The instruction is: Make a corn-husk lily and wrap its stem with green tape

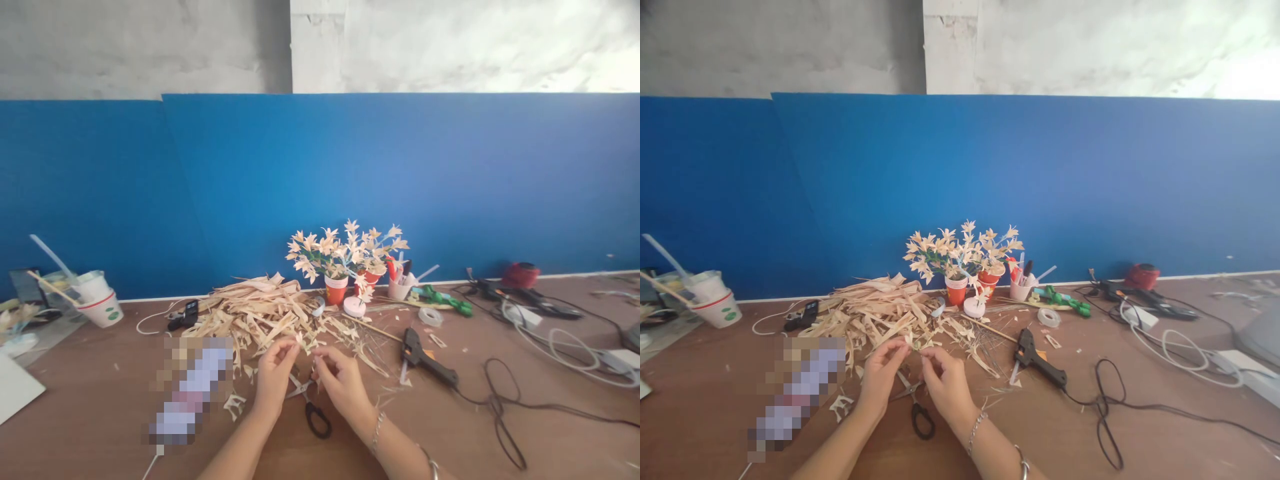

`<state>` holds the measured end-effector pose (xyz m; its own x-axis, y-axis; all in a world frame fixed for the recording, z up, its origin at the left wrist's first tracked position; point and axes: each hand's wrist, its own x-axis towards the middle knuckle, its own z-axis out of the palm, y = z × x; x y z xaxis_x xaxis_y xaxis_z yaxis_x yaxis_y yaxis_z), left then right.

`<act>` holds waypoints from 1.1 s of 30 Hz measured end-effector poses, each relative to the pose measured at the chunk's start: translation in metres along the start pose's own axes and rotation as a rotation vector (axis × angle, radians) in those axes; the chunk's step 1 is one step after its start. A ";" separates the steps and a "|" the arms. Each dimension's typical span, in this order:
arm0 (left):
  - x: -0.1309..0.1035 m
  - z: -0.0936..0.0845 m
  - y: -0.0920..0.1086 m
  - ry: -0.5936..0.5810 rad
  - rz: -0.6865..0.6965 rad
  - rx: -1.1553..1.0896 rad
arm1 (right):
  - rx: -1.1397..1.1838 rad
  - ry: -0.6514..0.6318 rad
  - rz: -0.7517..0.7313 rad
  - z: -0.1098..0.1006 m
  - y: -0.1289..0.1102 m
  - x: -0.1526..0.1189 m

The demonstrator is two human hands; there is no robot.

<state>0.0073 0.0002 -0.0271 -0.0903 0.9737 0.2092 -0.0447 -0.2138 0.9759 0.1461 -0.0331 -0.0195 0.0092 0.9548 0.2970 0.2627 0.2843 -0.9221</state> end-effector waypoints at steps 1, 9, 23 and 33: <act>0.000 0.000 0.000 -0.006 -0.003 0.003 | -0.019 0.000 -0.010 0.000 0.001 0.000; 0.000 0.000 -0.001 0.002 -0.008 -0.032 | -0.075 0.010 -0.030 0.001 0.004 -0.001; -0.001 0.000 0.002 0.009 -0.021 -0.031 | -0.032 0.040 -0.028 0.002 0.003 -0.002; -0.001 0.001 0.004 -0.004 0.012 0.007 | -0.054 0.045 -0.047 0.001 -0.003 -0.002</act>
<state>0.0077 -0.0013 -0.0230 -0.0868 0.9715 0.2206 -0.0364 -0.2244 0.9738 0.1446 -0.0356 -0.0175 0.0388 0.9352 0.3519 0.3156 0.3227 -0.8924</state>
